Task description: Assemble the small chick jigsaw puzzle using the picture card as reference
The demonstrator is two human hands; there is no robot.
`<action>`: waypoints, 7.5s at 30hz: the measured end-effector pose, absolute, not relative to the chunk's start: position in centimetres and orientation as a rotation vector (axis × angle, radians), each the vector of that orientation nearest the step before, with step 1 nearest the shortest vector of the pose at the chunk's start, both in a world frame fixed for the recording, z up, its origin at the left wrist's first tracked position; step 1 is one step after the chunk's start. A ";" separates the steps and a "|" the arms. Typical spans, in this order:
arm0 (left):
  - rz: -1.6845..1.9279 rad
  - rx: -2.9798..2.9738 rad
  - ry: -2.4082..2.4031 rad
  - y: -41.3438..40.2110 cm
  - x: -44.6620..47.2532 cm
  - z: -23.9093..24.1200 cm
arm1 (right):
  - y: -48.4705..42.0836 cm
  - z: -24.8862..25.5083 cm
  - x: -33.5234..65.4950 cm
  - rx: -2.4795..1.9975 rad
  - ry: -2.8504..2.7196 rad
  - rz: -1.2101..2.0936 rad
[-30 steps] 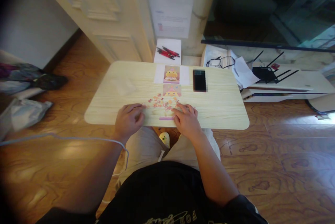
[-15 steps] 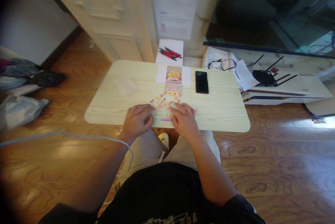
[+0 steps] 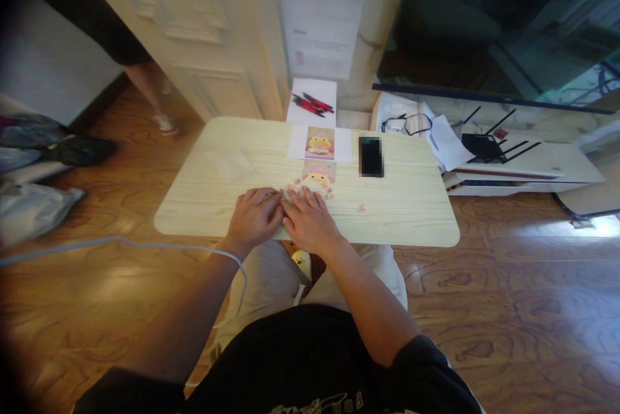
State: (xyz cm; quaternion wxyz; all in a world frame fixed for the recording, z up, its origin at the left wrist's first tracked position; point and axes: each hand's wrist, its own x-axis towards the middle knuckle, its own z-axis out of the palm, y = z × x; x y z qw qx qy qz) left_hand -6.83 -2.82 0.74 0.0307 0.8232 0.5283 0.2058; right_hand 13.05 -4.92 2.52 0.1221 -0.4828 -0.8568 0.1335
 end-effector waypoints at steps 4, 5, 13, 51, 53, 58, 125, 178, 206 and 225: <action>0.622 2.546 1.639 -2.8 -7.6 0.7 | -4.9 2.1 13.3 -1.413 -2.535 0.405; 0.618 2.542 1.645 -2.8 -7.8 0.7 | -5.0 2.1 13.6 -1.421 -2.535 0.403; 0.742 2.429 1.720 -2.8 -8.2 -0.4 | -5.3 2.9 13.5 -1.494 -2.509 0.416; 0.762 2.442 1.428 -2.2 -6.5 -0.4 | -4.9 2.5 19.1 -1.641 -2.181 0.279; 0.747 2.436 1.446 -2.2 -6.5 -0.4 | -4.6 2.8 18.2 -1.710 -2.146 0.261; 0.783 2.370 1.510 -2.1 -6.6 -0.6 | -3.8 3.2 15.0 -1.730 -2.233 0.274; 0.624 2.473 1.494 -1.8 -6.0 -0.3 | -5.0 2.9 25.5 -1.782 -1.912 0.509; 0.670 2.450 1.463 -1.8 -6.0 -0.2 | -4.3 1.6 28.3 -1.872 -1.864 0.668; 0.684 2.441 1.468 -1.7 -6.0 -0.2 | -1.2 1.1 24.3 -1.781 -1.549 0.767; 0.682 2.438 1.474 -1.7 -6.0 -0.2 | -1.9 1.2 23.0 -1.692 -1.846 0.543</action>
